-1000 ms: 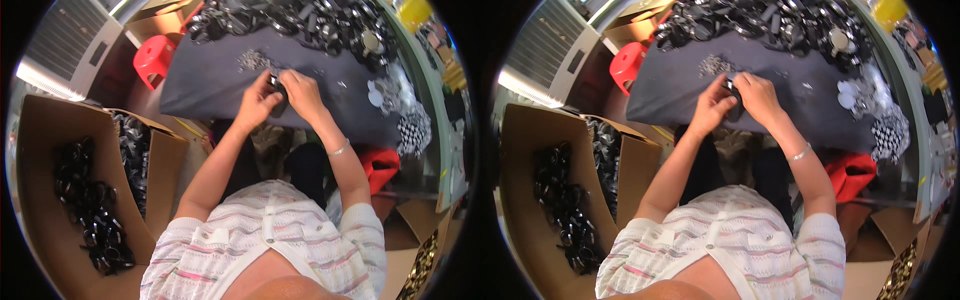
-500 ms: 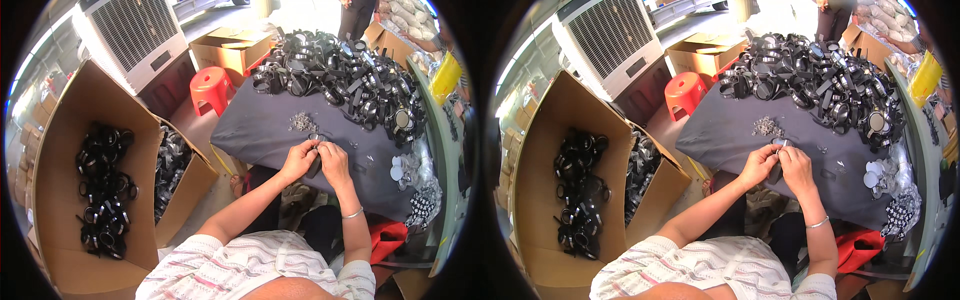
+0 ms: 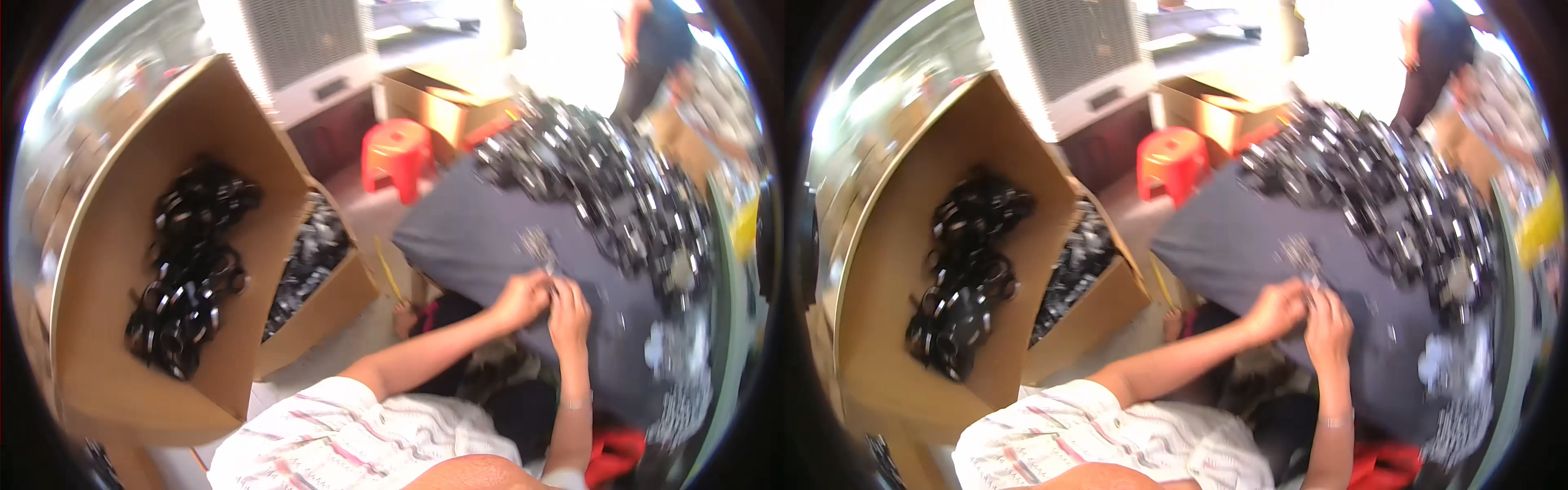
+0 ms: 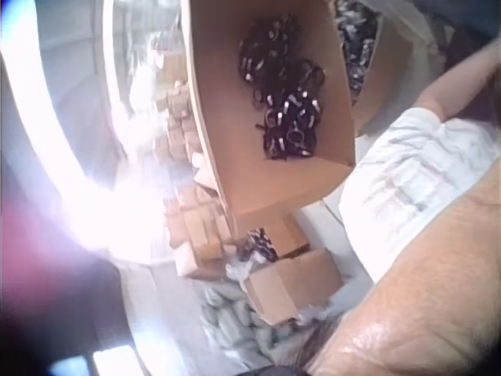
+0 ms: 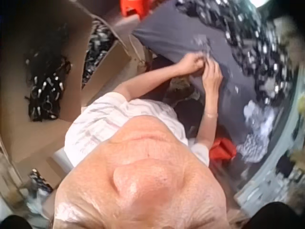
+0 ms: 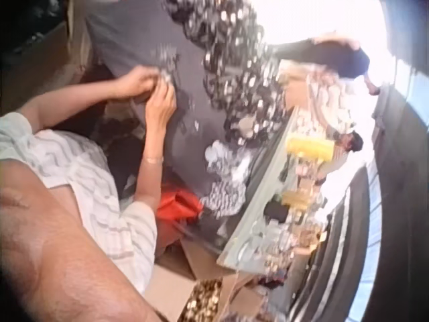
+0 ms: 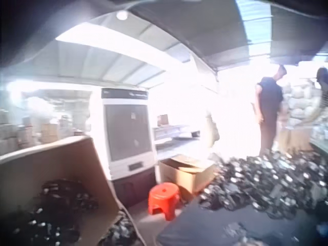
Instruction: The person takes mirror components from a box and the table, then assembles the mirrors by fitting metal pins, brackets, and handles to the circular frames by hand.
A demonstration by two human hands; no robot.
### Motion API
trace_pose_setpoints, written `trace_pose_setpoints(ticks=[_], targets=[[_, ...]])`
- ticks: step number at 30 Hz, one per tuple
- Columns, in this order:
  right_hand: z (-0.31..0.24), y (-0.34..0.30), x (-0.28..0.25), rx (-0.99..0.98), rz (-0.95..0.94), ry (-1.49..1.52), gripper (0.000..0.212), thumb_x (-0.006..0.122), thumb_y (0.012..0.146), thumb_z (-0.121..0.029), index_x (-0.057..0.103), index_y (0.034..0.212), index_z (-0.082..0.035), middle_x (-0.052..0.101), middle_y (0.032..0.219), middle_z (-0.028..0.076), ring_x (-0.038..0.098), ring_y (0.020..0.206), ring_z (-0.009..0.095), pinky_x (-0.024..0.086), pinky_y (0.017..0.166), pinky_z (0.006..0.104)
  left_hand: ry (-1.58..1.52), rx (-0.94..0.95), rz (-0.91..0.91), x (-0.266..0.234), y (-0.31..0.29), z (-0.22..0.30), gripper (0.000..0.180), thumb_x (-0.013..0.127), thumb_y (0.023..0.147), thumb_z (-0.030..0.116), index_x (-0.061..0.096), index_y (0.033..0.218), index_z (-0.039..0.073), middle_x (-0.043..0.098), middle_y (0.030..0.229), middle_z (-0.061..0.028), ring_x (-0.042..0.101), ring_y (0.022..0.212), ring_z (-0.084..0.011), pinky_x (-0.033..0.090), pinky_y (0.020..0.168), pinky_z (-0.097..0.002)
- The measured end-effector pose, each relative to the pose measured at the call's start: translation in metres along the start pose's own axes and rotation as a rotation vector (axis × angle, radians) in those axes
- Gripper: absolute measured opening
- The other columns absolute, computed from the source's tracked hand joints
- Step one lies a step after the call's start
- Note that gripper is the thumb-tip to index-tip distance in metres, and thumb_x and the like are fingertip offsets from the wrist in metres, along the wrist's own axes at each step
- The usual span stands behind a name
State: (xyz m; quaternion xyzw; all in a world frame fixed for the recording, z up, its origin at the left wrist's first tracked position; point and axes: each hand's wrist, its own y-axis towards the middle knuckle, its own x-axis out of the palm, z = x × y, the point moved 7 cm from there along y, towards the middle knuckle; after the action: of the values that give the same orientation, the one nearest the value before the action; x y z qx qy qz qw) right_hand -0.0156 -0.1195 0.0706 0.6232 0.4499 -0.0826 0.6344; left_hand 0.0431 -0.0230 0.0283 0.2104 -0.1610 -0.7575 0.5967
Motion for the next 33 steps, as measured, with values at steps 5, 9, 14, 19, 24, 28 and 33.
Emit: trace_pose_setpoints(ticks=[5, 9, 14, 19, 24, 28, 33], targets=[[0.005, -0.001, -0.005, 0.111, 0.142, 0.010, 0.016, 0.062, 0.077, -0.006, 0.059, 0.093, -0.005, 0.059, 0.092, 0.010, 0.060, 0.081, 0.030, 0.050, 0.069, 0.0384, -0.025, -0.079, 0.018, -0.031, 0.009, -0.014, 0.025, 0.046, 0.077, -0.006, 0.059, 0.098, -0.001, 0.056, 0.072, -0.0043, 0.047, 0.062, -0.0097, 0.043, 0.058, -0.0250], [0.045, -0.036, -0.048, 0.213, 0.146, -0.115, 0.006, 0.060, 0.080, -0.005, 0.059, 0.084, -0.002, 0.058, 0.082, 0.011, 0.059, 0.073, 0.030, 0.048, 0.062, 0.0367, -0.168, -0.330, -0.105, -0.012, 0.012, -0.031, 0.016, 0.050, 0.087, 0.004, 0.060, 0.099, 0.003, 0.048, 0.066, 0.0037, 0.042, 0.051, -0.0021, 0.037, 0.045, -0.0184], [0.137, -0.086, -0.118, 0.661, 0.265, -0.181, 0.009, 0.056, 0.083, -0.012, 0.059, 0.083, -0.003, 0.059, 0.078, 0.013, 0.058, 0.074, 0.032, 0.046, 0.064, 0.0394, -0.226, -0.327, -0.121, 0.000, 0.005, -0.025, 0.016, 0.050, 0.087, 0.006, 0.060, 0.100, 0.004, 0.048, 0.065, 0.0046, 0.039, 0.046, -0.0021, 0.035, 0.039, -0.0192], [0.160, -0.073, -0.103, 0.561, 0.080, -0.230, 0.010, 0.058, 0.081, -0.014, 0.063, 0.080, -0.005, 0.060, 0.078, 0.012, 0.059, 0.076, 0.032, 0.046, 0.066, 0.0401, -0.205, -0.324, -0.101, -0.007, 0.003, -0.022, 0.017, 0.049, 0.088, 0.007, 0.060, 0.100, 0.003, 0.048, 0.064, 0.0046, 0.040, 0.046, -0.0021, 0.035, 0.039, -0.0193], [0.169, -0.063, -0.066, 0.575, -0.185, -0.457, 0.008, 0.054, 0.078, -0.010, 0.061, 0.080, -0.006, 0.060, 0.081, 0.013, 0.060, 0.078, 0.033, 0.047, 0.066, 0.0429, -0.207, -0.320, -0.109, -0.007, 0.004, -0.024, 0.017, 0.049, 0.088, 0.007, 0.060, 0.100, 0.004, 0.047, 0.063, 0.0047, 0.039, 0.045, -0.0020, 0.035, 0.039, -0.0191], [0.165, -0.051, -0.054, 0.534, -0.304, -0.550, 0.007, 0.054, 0.076, -0.008, 0.059, 0.080, -0.007, 0.059, 0.083, 0.014, 0.060, 0.076, 0.035, 0.048, 0.066, 0.0437, -0.181, -0.313, -0.099, -0.008, 0.004, -0.024, 0.017, 0.050, 0.087, 0.007, 0.060, 0.100, 0.004, 0.046, 0.061, 0.0050, 0.039, 0.045, -0.0022, 0.035, 0.039, -0.0193], [0.143, -0.026, -0.040, 0.465, -0.229, -0.419, 0.010, 0.057, 0.082, -0.015, 0.061, 0.088, -0.008, 0.059, 0.086, 0.013, 0.059, 0.077, 0.036, 0.047, 0.067, 0.0440, -0.191, -0.319, -0.099, -0.010, 0.002, -0.023, 0.017, 0.050, 0.088, 0.007, 0.060, 0.100, 0.003, 0.045, 0.061, 0.0052, 0.039, 0.045, -0.0021, 0.036, 0.039, -0.0193]])
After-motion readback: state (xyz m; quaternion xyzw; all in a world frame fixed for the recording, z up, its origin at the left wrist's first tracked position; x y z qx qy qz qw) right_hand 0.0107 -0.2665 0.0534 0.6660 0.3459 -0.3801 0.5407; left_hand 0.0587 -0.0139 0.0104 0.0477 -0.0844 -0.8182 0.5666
